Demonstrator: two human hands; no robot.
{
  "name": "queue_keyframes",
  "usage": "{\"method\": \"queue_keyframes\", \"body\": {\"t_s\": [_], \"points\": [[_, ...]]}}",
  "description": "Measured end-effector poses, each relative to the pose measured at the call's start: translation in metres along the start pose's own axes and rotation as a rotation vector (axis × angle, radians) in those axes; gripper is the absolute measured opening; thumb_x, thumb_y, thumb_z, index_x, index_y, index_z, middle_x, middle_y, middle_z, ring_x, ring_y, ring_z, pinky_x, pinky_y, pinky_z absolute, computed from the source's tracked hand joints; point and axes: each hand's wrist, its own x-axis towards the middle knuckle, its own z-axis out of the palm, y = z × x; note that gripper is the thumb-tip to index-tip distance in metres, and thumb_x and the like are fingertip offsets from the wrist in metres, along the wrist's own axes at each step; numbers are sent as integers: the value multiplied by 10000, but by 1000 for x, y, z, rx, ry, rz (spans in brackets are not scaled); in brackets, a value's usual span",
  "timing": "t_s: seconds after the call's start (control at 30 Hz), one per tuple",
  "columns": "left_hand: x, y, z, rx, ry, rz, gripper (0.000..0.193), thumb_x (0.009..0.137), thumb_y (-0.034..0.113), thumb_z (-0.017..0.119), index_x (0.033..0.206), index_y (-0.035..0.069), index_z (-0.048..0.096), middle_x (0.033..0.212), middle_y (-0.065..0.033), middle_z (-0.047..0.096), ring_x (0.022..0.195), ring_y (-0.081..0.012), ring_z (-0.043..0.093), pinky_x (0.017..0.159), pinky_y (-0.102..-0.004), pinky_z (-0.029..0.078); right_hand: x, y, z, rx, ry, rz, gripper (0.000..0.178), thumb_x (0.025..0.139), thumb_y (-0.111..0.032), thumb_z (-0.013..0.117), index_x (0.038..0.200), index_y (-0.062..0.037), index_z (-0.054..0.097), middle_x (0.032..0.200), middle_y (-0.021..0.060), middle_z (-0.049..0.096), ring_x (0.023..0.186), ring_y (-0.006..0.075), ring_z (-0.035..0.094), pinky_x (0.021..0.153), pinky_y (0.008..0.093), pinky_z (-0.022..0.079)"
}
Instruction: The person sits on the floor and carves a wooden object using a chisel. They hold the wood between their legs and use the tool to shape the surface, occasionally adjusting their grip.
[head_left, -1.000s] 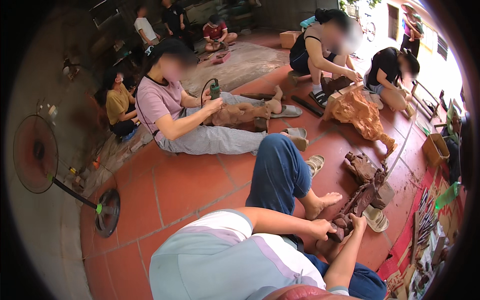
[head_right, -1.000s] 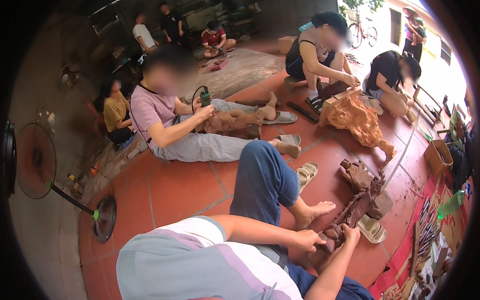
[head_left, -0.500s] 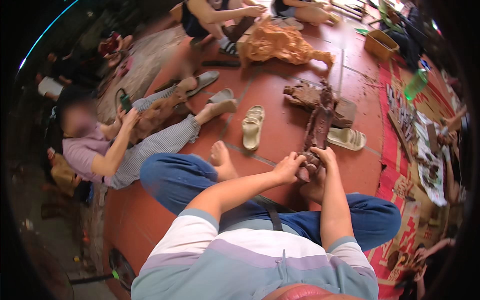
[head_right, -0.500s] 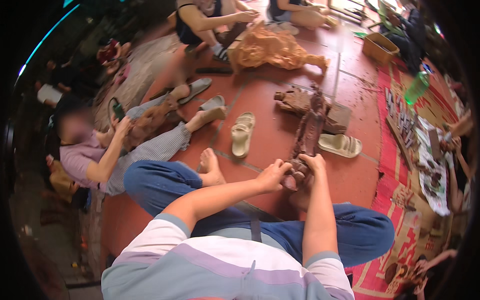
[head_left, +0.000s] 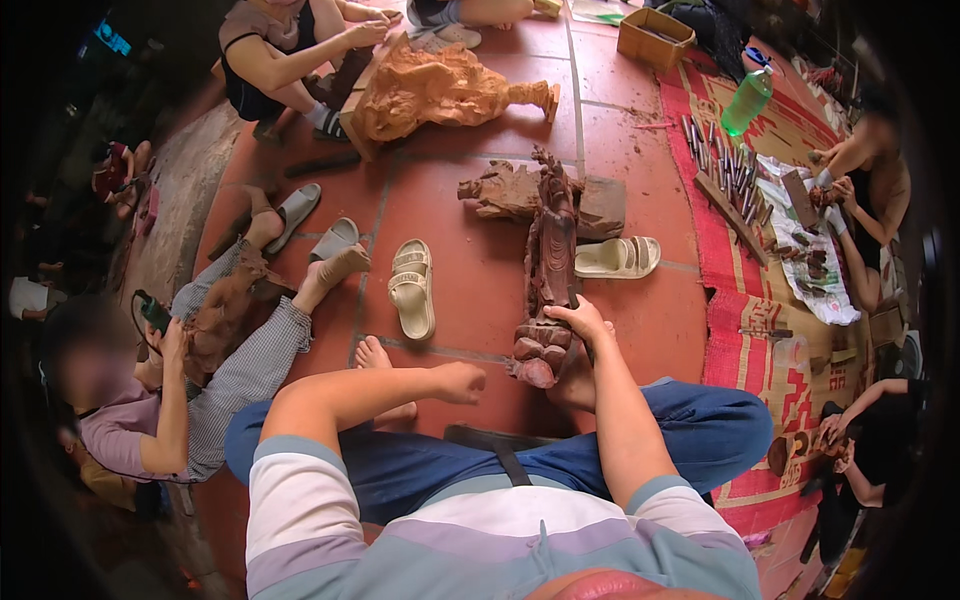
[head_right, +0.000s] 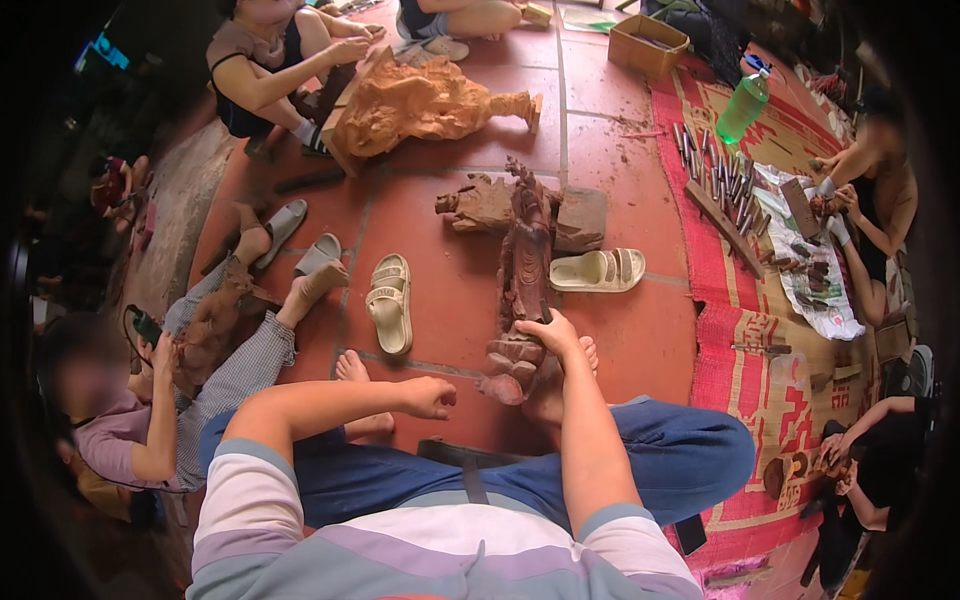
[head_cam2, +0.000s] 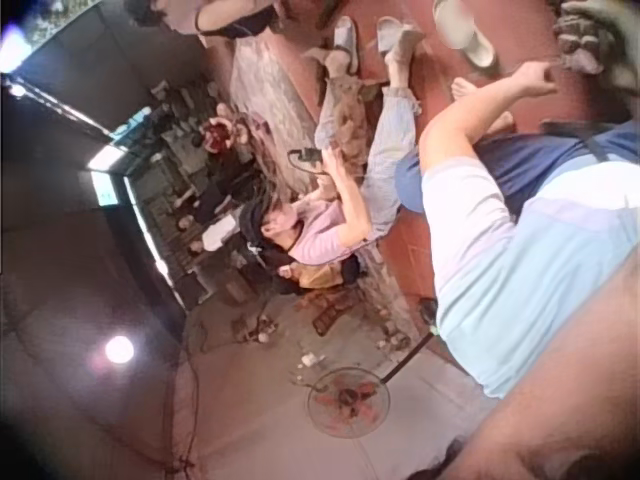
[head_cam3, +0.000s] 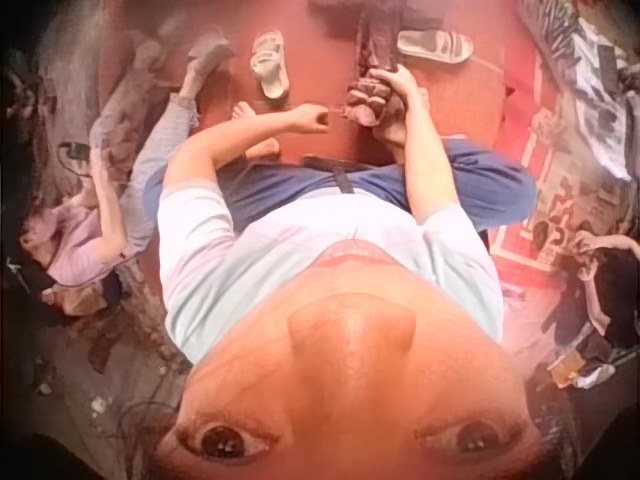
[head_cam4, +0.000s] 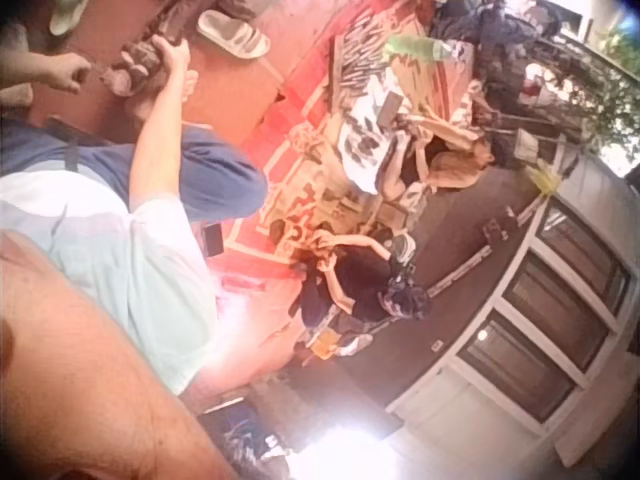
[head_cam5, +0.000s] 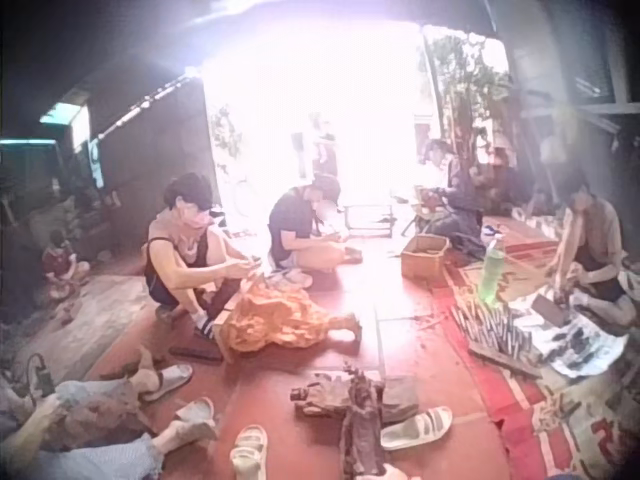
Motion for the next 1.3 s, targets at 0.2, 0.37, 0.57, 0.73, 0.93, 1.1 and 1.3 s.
{"method": "queue_keyframes", "body": {"t_s": [0.2, 0.37, 0.57, 0.73, 0.93, 1.1, 1.3], "points": [[44, -22, 70, -23, -594, 180, 681, 799, 287, 646, 1396, 98, 379, 1296, -158, 532, 1138, -325, 542, 979, -400, 413, -6, -12, -2, -42, -10, 87, 547, 683, -314, 775, 1119, -27, 611, 992, 62, 661, 868, 125, 590, 776, 271, 469], [80, 6, 54, -141, -828, 231, 783, 822, 191, 659, 1473, 200, 224, 1313, -151, 527, 1181, -309, 520, 986, -408, 402, -1, -13, -5, -189, 53, 276, 665, 627, -389, 770, 1208, -117, 592, 1065, 57, 665, 1029, 179, 583, 937, 307, 406], [80, -27, 90, -452, -939, 404, 866, 792, 85, 664, 1489, 249, 177, 1419, -169, 404, 1302, -319, 388, 1003, -404, 375, -1, -30, -9, -101, -19, 313, 694, 621, -272, 776, 1248, -84, 544, 1113, 66, 636, 1059, 185, 554, 981, 302, 369], [43, -40, 103, -463, -1211, 235, 973, 737, 5, 680, 1484, 337, 153, 1384, -129, 437, 1227, -307, 436, 937, -443, 421, 0, -32, 2, 10, -35, 295, 694, 642, -165, 772, 1265, -26, 500, 1124, 72, 614, 1033, 167, 545, 955, 288, 390], [13, -80, 104, -28, -1388, 329, 702, 748, 47, 659, 1382, 218, 411, 1338, -127, 480, 1272, -283, 414, 950, -409, 404, -1, -21, 1, -8, -16, 226, 652, 655, -222, 779, 1236, -40, 544, 1099, 71, 630, 1030, 169, 545, 946, 290, 394], [55, -165, 123, -810, -1053, 15, 185, 906, 199, 519, 990, 87, 640, 887, -37, 651, 811, -169, 597, 700, -333, 472, 9, 2, -12, -30, -89, 111, 600, 678, -356, 764, 1168, -69, 570, 950, 35, 646, 810, 118, 592, 632, 301, 485], [64, -45, -46, -1209, 125, 4, 724, 887, 568, 504, 1436, 170, 253, 1342, -101, 449, 1192, -240, 459, 930, -430, 398, -1, -14, -3, -175, 4, 86, 696, 610, -405, 828, 1120, -7, 572, 973, 94, 644, 821, 153, 608, 609, 313, 505]]}}
